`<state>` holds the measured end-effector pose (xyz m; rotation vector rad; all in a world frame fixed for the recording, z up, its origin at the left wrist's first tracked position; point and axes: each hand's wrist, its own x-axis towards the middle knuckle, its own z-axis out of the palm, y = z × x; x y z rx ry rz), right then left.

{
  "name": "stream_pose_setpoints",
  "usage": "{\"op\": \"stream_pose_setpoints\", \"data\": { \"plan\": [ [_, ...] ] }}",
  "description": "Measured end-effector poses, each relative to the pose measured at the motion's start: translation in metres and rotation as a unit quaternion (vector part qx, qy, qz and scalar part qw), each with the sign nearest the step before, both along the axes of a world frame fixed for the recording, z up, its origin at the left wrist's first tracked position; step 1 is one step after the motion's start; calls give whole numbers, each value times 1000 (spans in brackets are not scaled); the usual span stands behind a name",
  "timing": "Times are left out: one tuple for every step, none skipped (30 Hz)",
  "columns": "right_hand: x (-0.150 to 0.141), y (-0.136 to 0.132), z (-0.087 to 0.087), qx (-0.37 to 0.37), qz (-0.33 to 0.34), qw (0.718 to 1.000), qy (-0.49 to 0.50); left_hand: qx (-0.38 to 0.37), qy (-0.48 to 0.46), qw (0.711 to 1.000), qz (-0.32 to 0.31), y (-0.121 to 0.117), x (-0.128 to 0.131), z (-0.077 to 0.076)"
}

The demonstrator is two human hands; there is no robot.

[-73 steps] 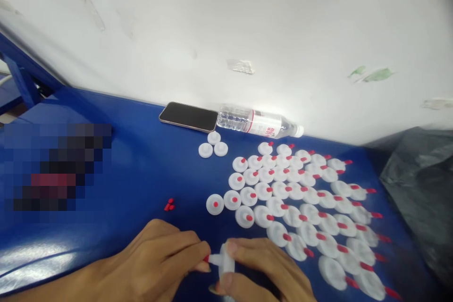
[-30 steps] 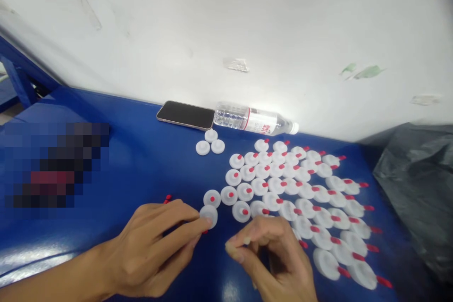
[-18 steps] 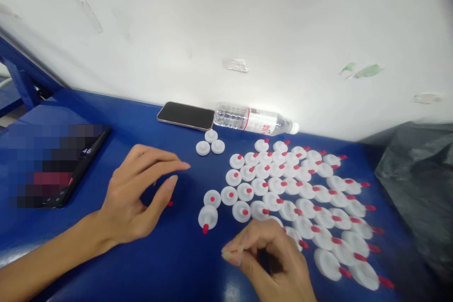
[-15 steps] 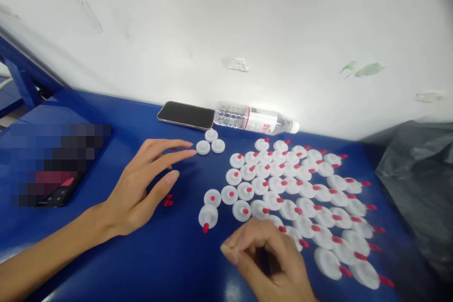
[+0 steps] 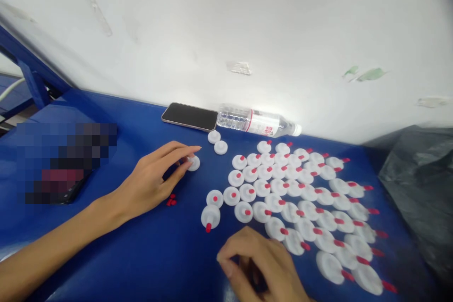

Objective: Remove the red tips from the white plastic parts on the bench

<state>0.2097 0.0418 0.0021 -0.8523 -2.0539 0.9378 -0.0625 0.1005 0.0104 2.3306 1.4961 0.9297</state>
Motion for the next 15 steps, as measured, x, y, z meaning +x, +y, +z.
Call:
{"op": "stream_pose_setpoints", "data": {
  "plan": [
    [-2,0,0,26,24,999,-38,8,-2,1000,-2,2,-1,-1],
    [-3,-1,-1,56,47,995,-73,16,-7,1000,-6,3,-2,-1],
    [-5,-2,-2,87,66,989,-104,26,-14,1000,-9,4,-3,-1],
    [-6,-3,-4,118,78,981,-129,35,-22,999,-11,4,-4,0],
    [-7,-4,-6,142,82,975,-152,43,-30,999,-11,4,-4,1],
    [-7,-4,-8,156,77,970,-172,51,-39,998,-8,3,-3,3],
    [-6,-4,-10,160,67,967,-185,63,-50,997,-5,1,-2,5],
    [-6,-4,-11,155,56,967,-194,78,-63,995,-3,-2,0,7],
    [-5,-4,-11,149,47,967,-199,96,-76,993,-5,-4,2,9],
    [-4,-3,-11,142,42,969,-199,112,-85,990,-11,-7,4,11],
    [-4,-3,-10,136,39,971,-194,125,-90,988,-19,-10,6,13],
    [-4,-3,-8,134,38,974,-180,135,-89,986,-30,-13,8,14],
    [-4,-2,-7,129,37,977,-163,142,-84,985,-45,-16,9,14],
    [-5,-2,-5,123,33,982,-140,147,-79,984,-60,-19,11,15],
    [-5,-2,-4,115,21,986,-116,152,-79,983,-74,-22,12,15]
  ]
}}
